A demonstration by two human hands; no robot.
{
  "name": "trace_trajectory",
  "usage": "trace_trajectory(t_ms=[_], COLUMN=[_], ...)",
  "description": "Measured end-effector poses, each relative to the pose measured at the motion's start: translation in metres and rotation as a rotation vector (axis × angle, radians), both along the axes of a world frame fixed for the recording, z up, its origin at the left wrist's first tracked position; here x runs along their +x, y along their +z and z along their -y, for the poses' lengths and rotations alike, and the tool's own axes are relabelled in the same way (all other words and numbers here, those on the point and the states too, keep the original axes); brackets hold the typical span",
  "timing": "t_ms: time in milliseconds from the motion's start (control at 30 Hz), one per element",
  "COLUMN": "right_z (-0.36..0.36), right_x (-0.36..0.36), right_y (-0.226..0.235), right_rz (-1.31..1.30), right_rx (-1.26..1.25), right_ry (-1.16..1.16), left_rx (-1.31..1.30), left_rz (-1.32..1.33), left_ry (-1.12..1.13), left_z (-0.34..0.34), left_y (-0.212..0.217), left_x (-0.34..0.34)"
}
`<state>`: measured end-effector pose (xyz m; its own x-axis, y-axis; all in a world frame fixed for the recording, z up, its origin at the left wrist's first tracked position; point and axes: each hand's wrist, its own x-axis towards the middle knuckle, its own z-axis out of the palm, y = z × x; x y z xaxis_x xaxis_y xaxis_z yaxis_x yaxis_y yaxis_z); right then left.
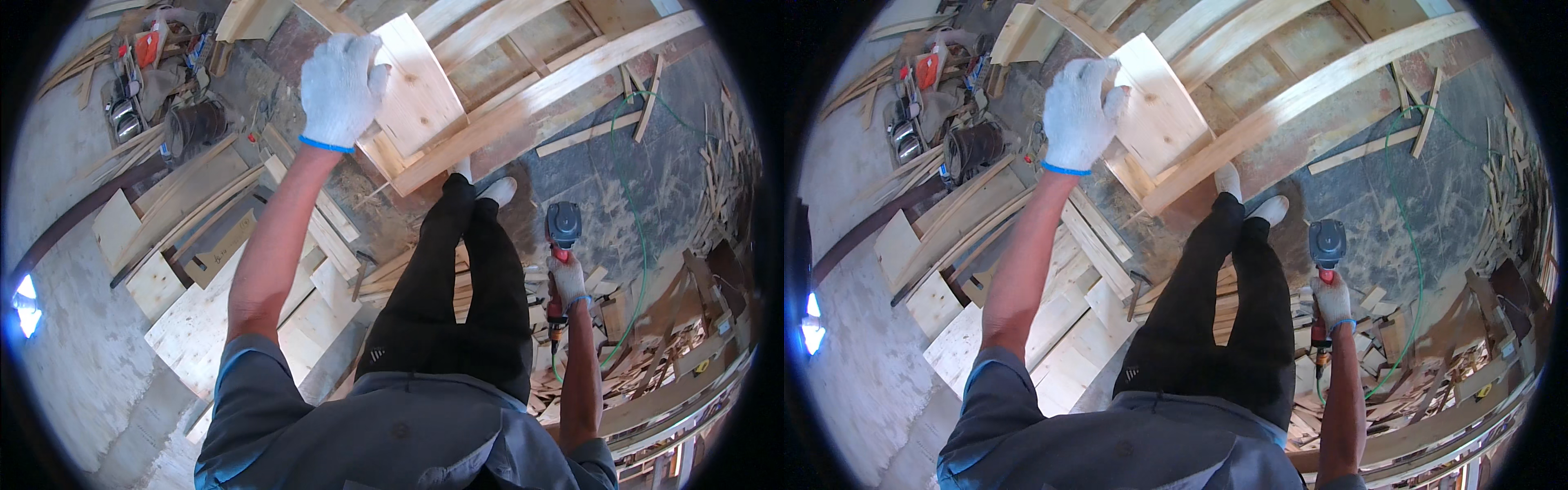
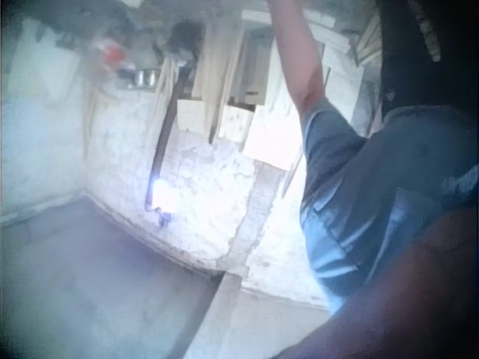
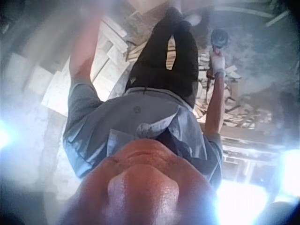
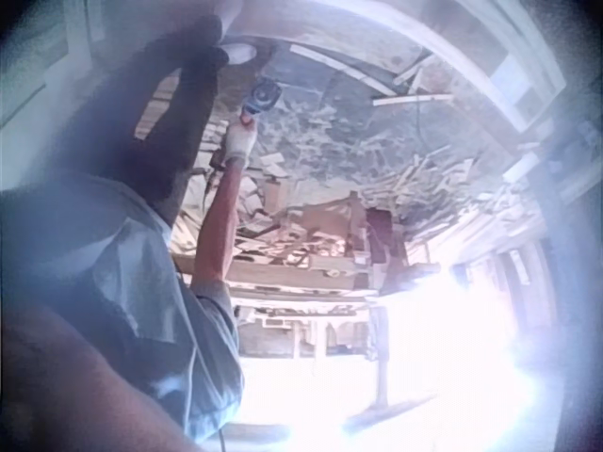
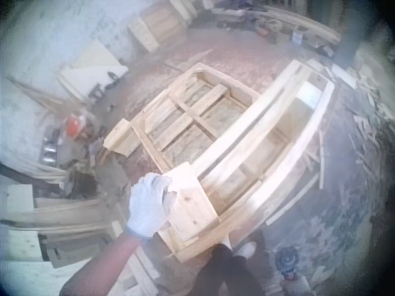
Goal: The person measures and cuts wooden planks, then assembles them into a rectangular frame using a nail gun. They position the planks, secure them with nails, and adjust the frame as needed.
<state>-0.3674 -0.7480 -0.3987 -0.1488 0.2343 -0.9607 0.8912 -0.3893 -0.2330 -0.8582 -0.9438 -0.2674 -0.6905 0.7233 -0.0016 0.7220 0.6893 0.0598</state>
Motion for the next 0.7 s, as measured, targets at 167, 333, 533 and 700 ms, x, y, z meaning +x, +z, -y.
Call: trace_trajectory(t_ms=[167,333,533,700], right_z=[0.019,0.040,0.070,0.107], right_x=[0.011,0.019,0.007,0.006], right_y=[-0.010,-0.010,-0.002,-0.011], right_rz=[-0.014,0.036,0.129,0.177], right_rx=[0.005,-0.028,-0.038,-0.007], right_ry=[-0.044,-0.101,-0.134,-0.165], left_rx=[-0.112,-0.060,0.133,0.677], left_rz=[-0.150,0.539,0.925,1.176], left_ry=[-0.125,0.074,0.165,0.292], left_z=[-0.006,-0.010,0.020,0.058], left_y=[0.008,0.003,-0.003,0.012], left_x=[-0.025,-0.056,-0.089,-0.104])
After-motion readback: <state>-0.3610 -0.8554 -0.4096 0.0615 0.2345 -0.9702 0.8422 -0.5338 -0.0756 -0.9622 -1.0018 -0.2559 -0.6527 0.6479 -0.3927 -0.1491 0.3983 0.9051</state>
